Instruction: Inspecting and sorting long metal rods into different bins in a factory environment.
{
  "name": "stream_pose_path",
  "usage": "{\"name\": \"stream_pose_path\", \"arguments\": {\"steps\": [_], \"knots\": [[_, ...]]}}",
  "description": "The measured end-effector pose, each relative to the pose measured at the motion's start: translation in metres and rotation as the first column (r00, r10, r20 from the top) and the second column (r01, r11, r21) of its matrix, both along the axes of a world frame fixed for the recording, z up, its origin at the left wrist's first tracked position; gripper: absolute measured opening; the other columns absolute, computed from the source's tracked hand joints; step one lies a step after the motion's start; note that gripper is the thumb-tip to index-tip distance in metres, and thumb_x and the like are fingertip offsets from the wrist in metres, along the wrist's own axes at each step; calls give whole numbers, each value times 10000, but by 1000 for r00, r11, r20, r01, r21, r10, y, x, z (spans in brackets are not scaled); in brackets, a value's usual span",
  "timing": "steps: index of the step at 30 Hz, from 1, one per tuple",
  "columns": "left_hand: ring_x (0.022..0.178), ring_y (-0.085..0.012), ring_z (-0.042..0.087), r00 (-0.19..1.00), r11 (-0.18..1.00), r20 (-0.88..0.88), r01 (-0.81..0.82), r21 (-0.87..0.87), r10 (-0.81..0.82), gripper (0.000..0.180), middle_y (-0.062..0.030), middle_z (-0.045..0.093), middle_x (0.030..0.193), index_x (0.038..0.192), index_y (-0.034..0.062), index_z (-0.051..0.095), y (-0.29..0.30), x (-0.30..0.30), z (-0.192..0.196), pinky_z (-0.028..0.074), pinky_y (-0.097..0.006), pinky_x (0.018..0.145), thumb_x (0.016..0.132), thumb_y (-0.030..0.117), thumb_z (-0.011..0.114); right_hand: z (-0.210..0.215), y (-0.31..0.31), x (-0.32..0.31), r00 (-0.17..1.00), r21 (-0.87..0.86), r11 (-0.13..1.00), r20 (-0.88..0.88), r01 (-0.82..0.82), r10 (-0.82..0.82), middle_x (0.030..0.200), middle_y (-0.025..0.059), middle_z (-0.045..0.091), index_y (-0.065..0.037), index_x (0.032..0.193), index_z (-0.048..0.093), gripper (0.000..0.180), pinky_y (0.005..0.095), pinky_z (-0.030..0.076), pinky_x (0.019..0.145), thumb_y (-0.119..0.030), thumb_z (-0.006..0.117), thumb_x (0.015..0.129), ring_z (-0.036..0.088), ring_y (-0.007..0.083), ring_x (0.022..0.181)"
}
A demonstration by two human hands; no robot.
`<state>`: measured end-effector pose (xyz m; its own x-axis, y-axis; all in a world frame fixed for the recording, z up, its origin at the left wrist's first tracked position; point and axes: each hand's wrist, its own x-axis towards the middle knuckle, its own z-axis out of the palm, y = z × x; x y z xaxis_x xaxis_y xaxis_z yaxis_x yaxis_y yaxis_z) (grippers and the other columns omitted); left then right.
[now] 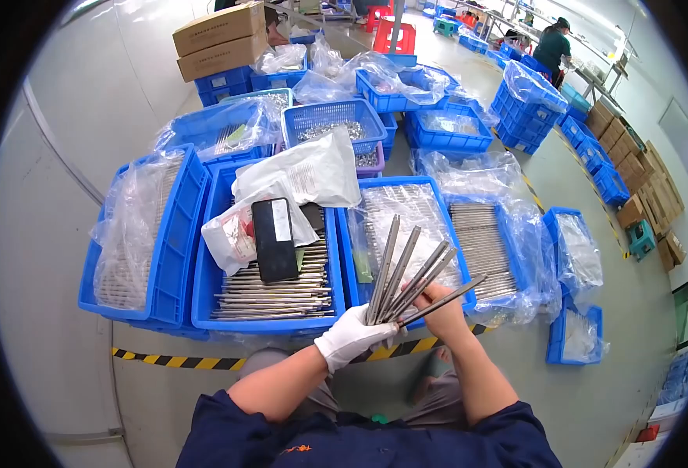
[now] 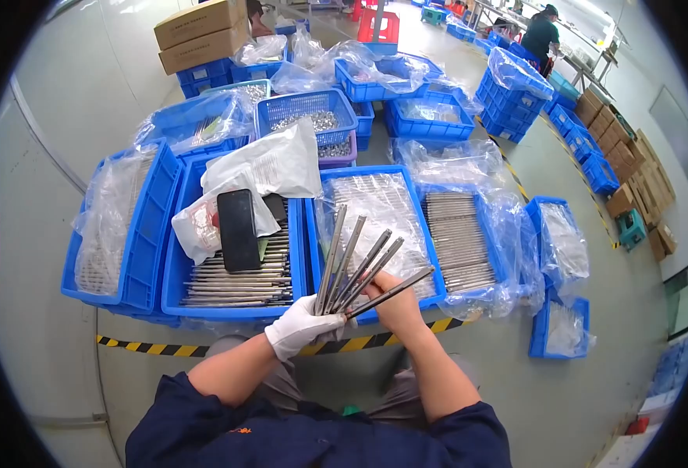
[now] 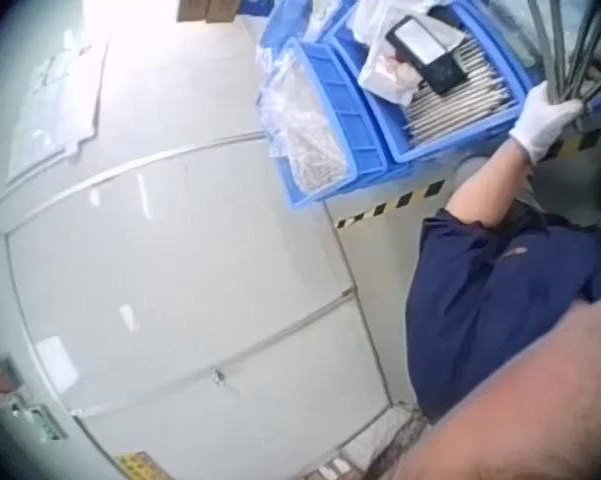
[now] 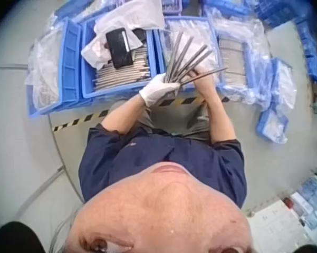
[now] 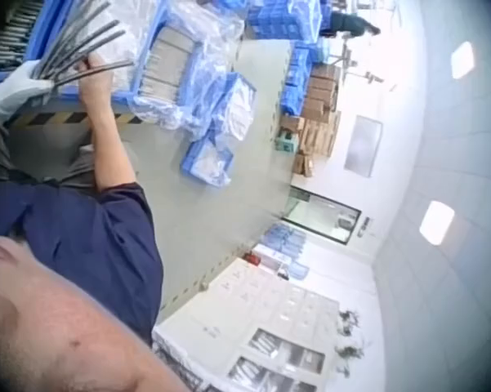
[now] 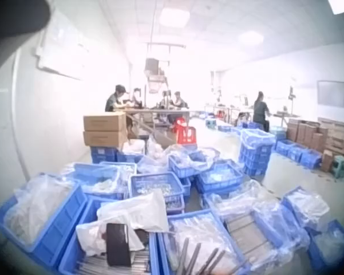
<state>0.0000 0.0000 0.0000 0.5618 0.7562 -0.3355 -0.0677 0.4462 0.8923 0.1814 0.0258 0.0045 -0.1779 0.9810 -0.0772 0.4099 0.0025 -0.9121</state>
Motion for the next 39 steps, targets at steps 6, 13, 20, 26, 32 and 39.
{"name": "stream_pose_path", "arguments": {"steps": [6, 13, 20, 26, 32, 39], "knots": [[590, -48, 482, 986, 997, 150, -75, -26, 78, 212, -7, 583, 762, 930, 51, 563, -1, 3, 7, 386, -178, 514, 754, 162, 604, -9, 3, 0, 999, 96, 995, 49, 14, -19, 713, 42, 573, -12, 868, 573, 142, 248, 420, 605, -111, 490, 810, 533, 111, 674], [554, -45, 471, 987, 989, 81, -144, 37, 141, 189, -4, 559, 695, 905, 46, 558, -3, 0, 11, 366, -178, 478, 748, 146, 597, -13, 5, 6, 940, -43, 999, -340, 3, -18, 730, 22, 557, -7, 918, 551, 134, 218, 416, 608, -52, 515, 798, 528, 94, 689], [643, -66, 500, 974, 966, -21, -221, 136, 225, 201, -7, 566, 741, 898, 32, 571, 0, 0, 7, 408, -204, 579, 731, 135, 615, 6, 17, 31, 499, -135, 970, -838, 201, -220, 779, 44, 527, -44, 1022, 515, 190, 228, 436, 609, -86, 478, 840, 503, 115, 666], [660, -79, 509, 973, 968, -37, -221, 121, 227, 215, -22, 578, 772, 906, 18, 564, 0, 1, 2, 417, -222, 608, 726, 122, 618, 19, 11, 41, 506, -40, 985, -854, 165, -119, 831, 72, 538, -12, 1077, 486, 237, 254, 459, 667, -96, 443, 859, 524, 131, 739], [655, -84, 510, 975, 966, -16, -216, 143, 220, 206, -24, 577, 770, 894, 20, 563, 1, 2, 3, 418, -227, 606, 727, 126, 619, 21, 8, 45, 515, 31, 985, -855, 168, -61, 857, 63, 541, 19, 1084, 487, 255, 235, 439, 687, -98, 441, 862, 516, 123, 785], [636, -81, 504, 974, 970, -26, -222, 98, 226, 205, -16, 559, 736, 891, 17, 555, 1, 1, 6, 415, -220, 579, 730, 127, 617, 24, 2, 41, 787, 233, 941, -614, 247, -55, 879, 60, 541, 15, 1073, 509, 248, 223, 429, 698, -63, 444, 847, 515, 118, 771]]}}
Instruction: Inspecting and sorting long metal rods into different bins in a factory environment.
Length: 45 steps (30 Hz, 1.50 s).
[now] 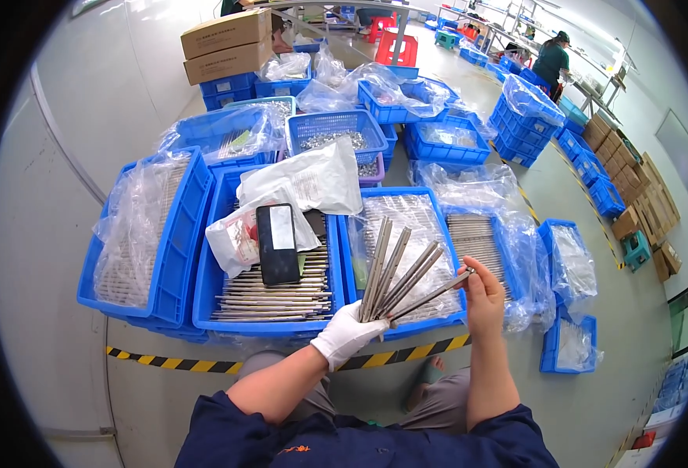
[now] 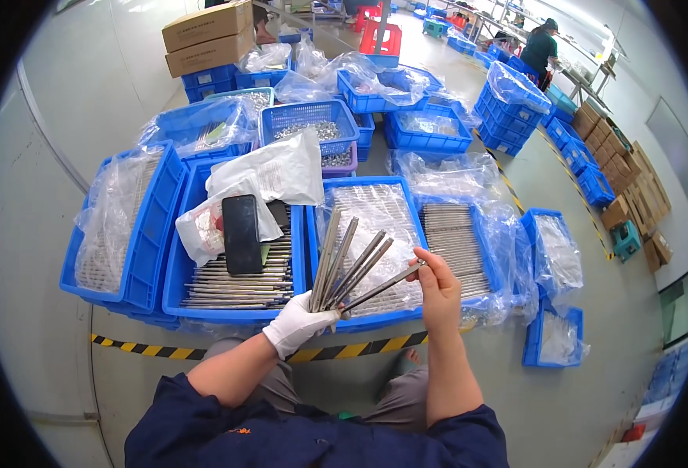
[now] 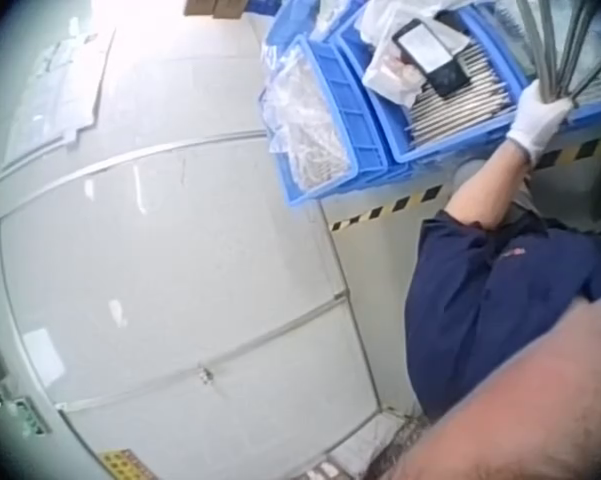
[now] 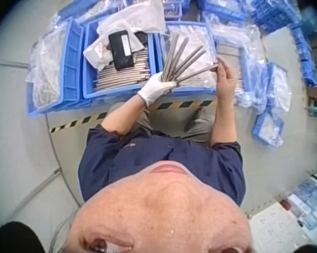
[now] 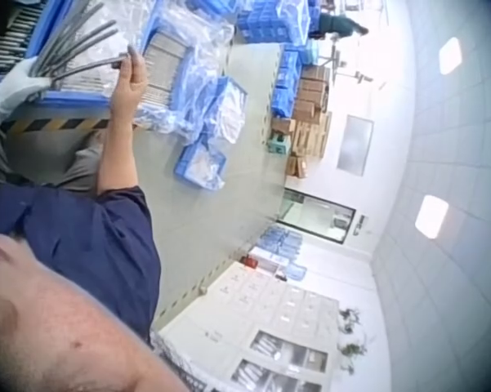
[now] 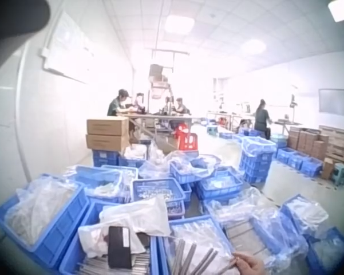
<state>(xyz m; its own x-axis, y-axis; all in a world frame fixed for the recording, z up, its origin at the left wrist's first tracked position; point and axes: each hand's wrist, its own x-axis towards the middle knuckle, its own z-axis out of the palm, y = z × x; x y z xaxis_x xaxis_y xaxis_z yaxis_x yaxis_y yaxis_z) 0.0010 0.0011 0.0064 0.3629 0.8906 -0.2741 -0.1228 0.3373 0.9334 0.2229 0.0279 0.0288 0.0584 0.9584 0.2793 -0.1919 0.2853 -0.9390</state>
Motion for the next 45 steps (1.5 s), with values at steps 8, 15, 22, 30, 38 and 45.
{"name": "stream_pose_path", "arguments": {"steps": [8, 15, 22, 30, 38, 45], "knots": [[648, -86, 508, 1000, 1000, -17, -16, -7, 16, 208, -46, 587, 787, 916, 15, 551, -1, 0, 2, 421, -220, 593, 735, 108, 596, 3, -4, -21, 688, 415, 879, 568, 234, -451, 912, 85, 541, 10, 1066, 523, 258, 233, 408, 723, -61, 451, 828, 525, 152, 818], [652, -88, 512, 1000, 1000, 8, -13, -26, 13, 214, -51, 592, 790, 924, 11, 548, 1, -1, -2, 421, -217, 594, 735, 100, 593, 2, -5, -20, 725, 351, 896, 538, 271, -430, 952, 97, 552, 13, 1093, 506, 281, 242, 421, 742, -36, 446, 822, 544, 152, 834], [654, -90, 515, 999, 999, -19, -29, -18, 28, 214, -43, 584, 781, 918, 13, 551, 2, -2, -2, 420, -219, 593, 731, 106, 601, 8, 2, 14, 941, -36, 999, 334, -37, 47, 985, 123, 576, 24, 1096, 501, 310, 263, 459, 752, 28, 475, 787, 564, 157, 848], [673, -90, 521, 996, 996, 14, 90, 4, -90, 233, -49, 595, 811, 930, 15, 559, 2, -5, -3, 422, -225, 615, 724, 112, 605, 15, 1, 39, 938, -204, 937, 149, -282, 314, 895, 72, 577, -1, 954, 546, 266, 207, 441, 709, 88, 551, 703, 542, 103, 809], [679, -90, 527, 997, 997, -27, 79, 6, -78, 238, -52, 597, 805, 931, 19, 560, 4, -7, -9, 423, -218, 610, 725, 128, 605, 0, 6, 25, 928, -245, 895, -106, -372, 357, 870, 59, 560, -46, 898, 514, 251, 204, 440, 681, 64, 590, 686, 533, 96, 763], [631, -81, 526, 999, 999, -32, 31, 30, -30, 244, -32, 582, 733, 926, 30, 553, 5, -3, -12, 402, -208, 526, 724, 158, 601, -17, -5, -12, 932, -450, 826, -45, -340, 359, 834, 43, 557, -44, 956, 515, 268, 230, 437, 660, 18, 600, 709, 537, 110, 747]]}}
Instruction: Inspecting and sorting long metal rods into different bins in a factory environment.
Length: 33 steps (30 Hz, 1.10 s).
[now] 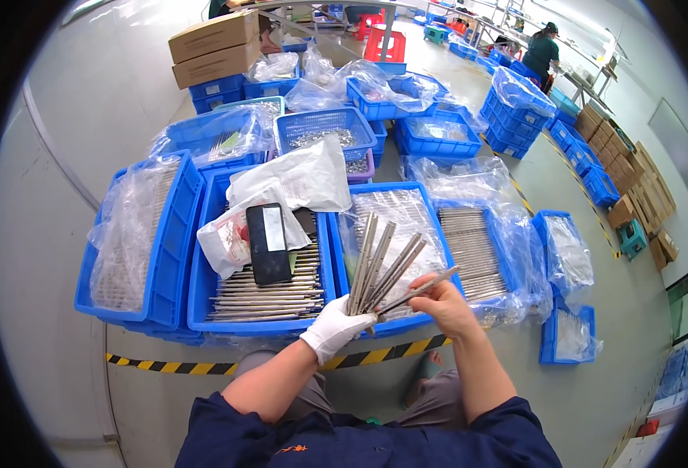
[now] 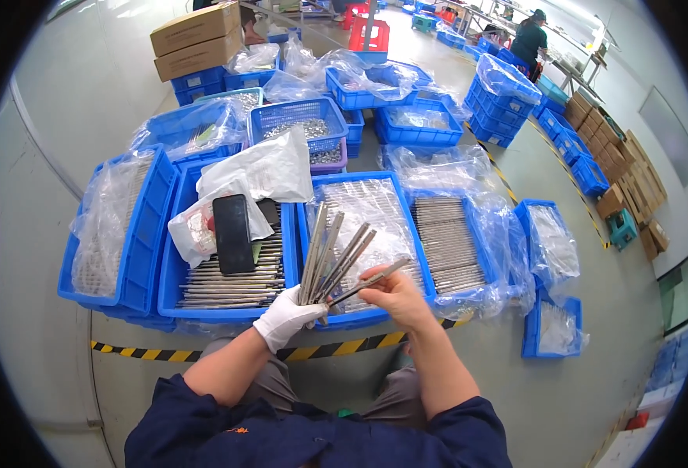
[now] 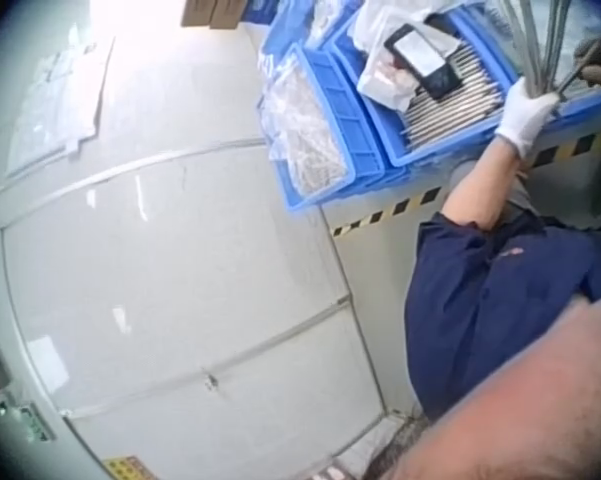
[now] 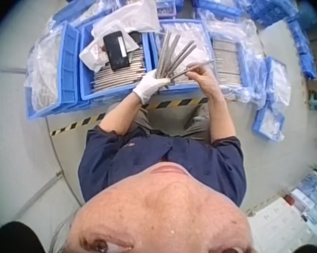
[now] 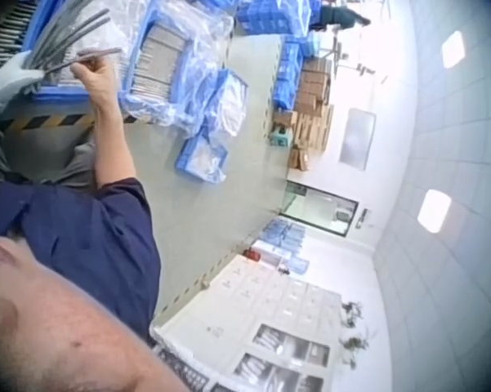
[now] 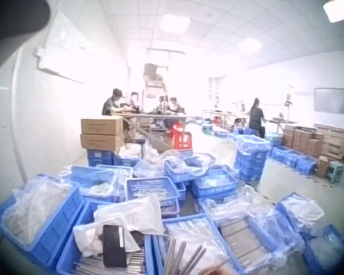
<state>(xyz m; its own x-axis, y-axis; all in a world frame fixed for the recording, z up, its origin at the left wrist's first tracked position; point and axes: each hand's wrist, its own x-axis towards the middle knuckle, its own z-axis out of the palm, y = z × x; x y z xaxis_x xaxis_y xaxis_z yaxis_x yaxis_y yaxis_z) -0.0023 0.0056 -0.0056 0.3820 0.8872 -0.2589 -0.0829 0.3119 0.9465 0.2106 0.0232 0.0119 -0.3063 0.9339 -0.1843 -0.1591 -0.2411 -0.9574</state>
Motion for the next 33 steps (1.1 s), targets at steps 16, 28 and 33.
{"name": "stream_pose_path", "arguments": {"steps": [16, 28, 33], "knots": [[526, -78, 493, 995, 993, 72, -67, -93, 74, 222, -53, 573, 675, 921, 36, 518, -1, 0, 5, 380, -183, 467, 722, 99, 591, -24, -10, -40, 989, 113, 992, 142, -47, 31, 790, 14, 584, -16, 986, 542, 235, 202, 421, 624, -113, 579, 775, 511, 54, 695], [684, -150, 579, 981, 989, 167, -83, -122, 103, 217, -85, 563, 823, 950, 7, 498, -5, 6, -3, 442, -222, 561, 749, 46, 569, -18, -12, -38, 1000, 23, 1000, 5, -13, 13, 813, 4, 577, -31, 1005, 546, 218, 199, 415, 683, -90, 549, 795, 510, 54, 729], [657, -142, 565, 972, 987, 213, -69, -144, 99, 267, -88, 560, 801, 1002, 7, 474, -4, 6, 2, 432, -219, 560, 755, 52, 561, -12, -7, -24, 985, 181, 977, 105, 117, -137, 774, 1, 551, -11, 979, 530, 197, 189, 402, 634, -105, 539, 806, 495, 51, 699]]}}
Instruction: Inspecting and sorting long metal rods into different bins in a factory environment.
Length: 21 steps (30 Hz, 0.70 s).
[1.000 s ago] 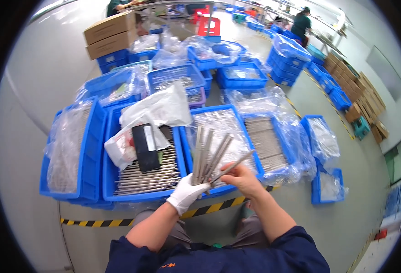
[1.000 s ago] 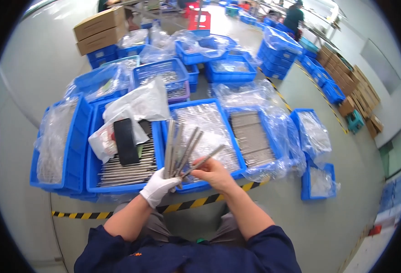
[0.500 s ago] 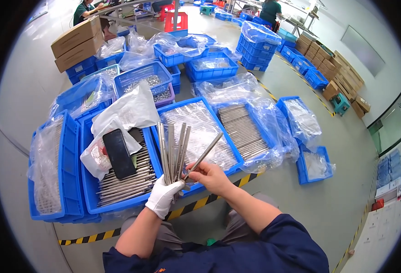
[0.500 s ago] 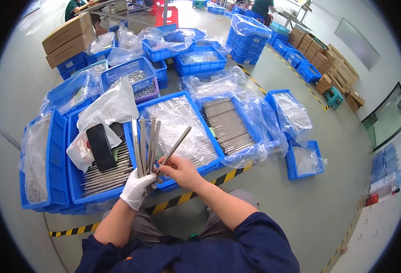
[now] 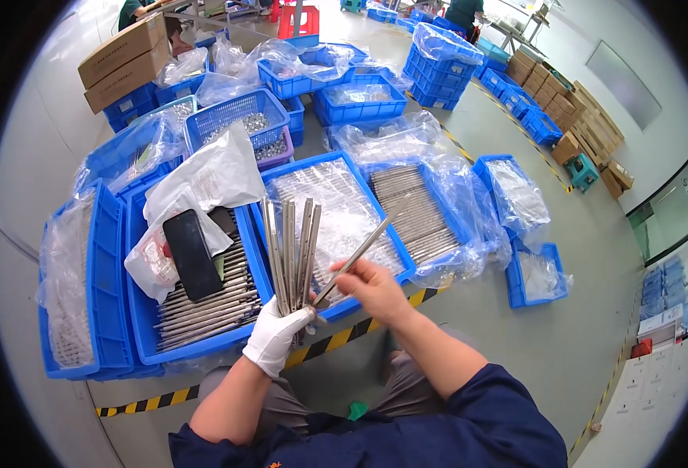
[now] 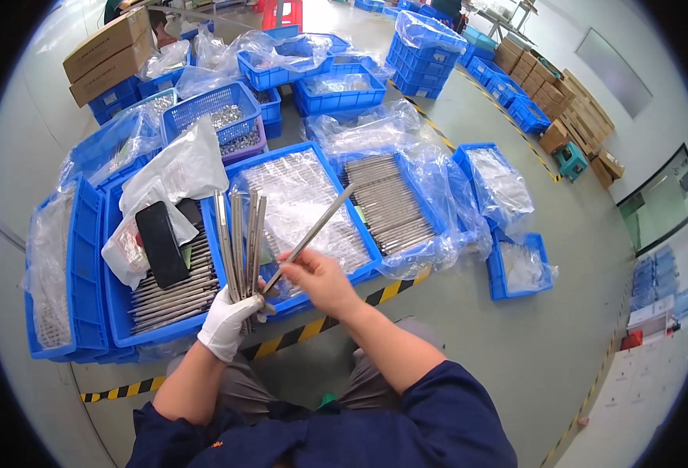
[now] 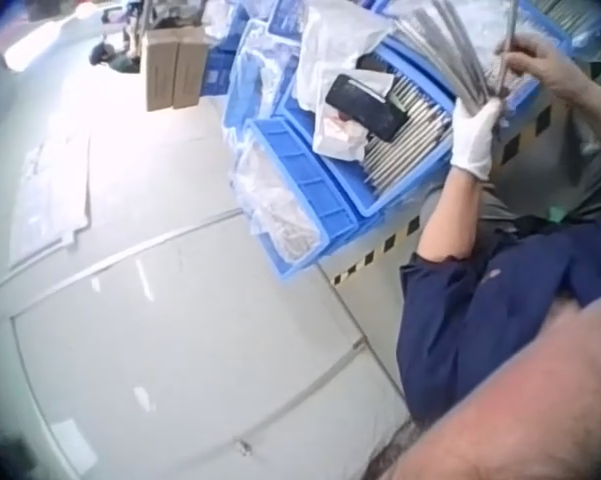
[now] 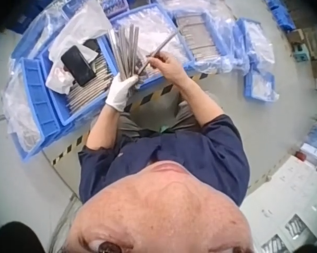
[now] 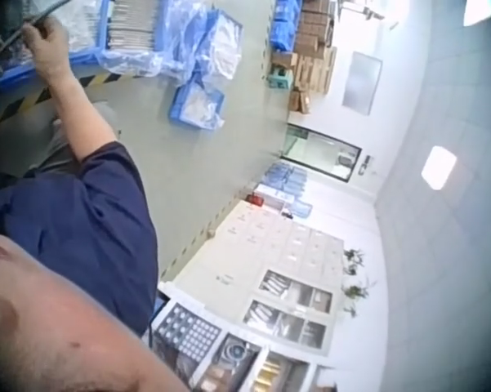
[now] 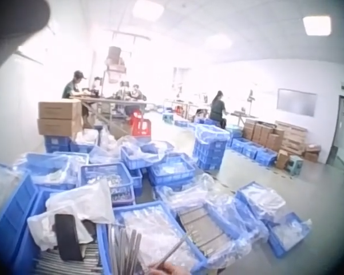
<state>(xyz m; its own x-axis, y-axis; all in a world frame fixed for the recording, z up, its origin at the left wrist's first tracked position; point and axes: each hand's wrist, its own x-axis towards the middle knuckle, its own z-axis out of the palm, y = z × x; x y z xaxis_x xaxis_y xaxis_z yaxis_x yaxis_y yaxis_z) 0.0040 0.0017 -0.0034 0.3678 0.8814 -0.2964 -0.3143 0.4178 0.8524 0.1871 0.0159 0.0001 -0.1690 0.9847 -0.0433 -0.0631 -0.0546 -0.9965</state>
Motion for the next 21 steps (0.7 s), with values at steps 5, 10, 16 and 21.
{"name": "stream_pose_path", "arguments": {"steps": [5, 10, 16, 21], "knots": [[562, -92, 484, 999, 1000, -29, 18, 23, -17, 260, -76, 560, 805, 1001, 5, 485, 0, -7, 1, 402, -203, 535, 754, 56, 552, 6, 6, 17, 968, -246, 957, -235, -152, 93, 755, 10, 537, -27, 957, 537, 186, 211, 419, 637, -166, 501, 840, 504, 79, 682], [591, -118, 513, 996, 996, 89, 31, -80, -24, 276, -69, 551, 745, 1019, 4, 474, 1, -4, 2, 418, -224, 549, 758, 60, 547, -10, 0, 11, 852, -384, 791, -422, -477, 309, 806, 39, 580, -35, 958, 532, 201, 236, 452, 605, -197, 479, 852, 556, 98, 686], [614, -143, 532, 984, 977, 139, 136, -166, -114, 316, -76, 543, 739, 1031, 0, 464, 2, -9, 11, 434, -240, 574, 735, 56, 557, -8, -3, 8, 763, -403, 680, -527, -612, 374, 716, 31, 581, -39, 882, 549, 205, 216, 454, 562, -232, 491, 846, 547, 88, 598], [664, -139, 544, 979, 982, 160, 148, -116, -128, 326, -79, 555, 793, 1010, 3, 477, -1, -8, 16, 445, -234, 605, 712, 78, 588, -22, -6, 1, 756, -471, 608, -531, -639, 384, 819, 74, 595, -27, 925, 543, 197, 259, 478, 648, -198, 495, 840, 591, 152, 750]]}}
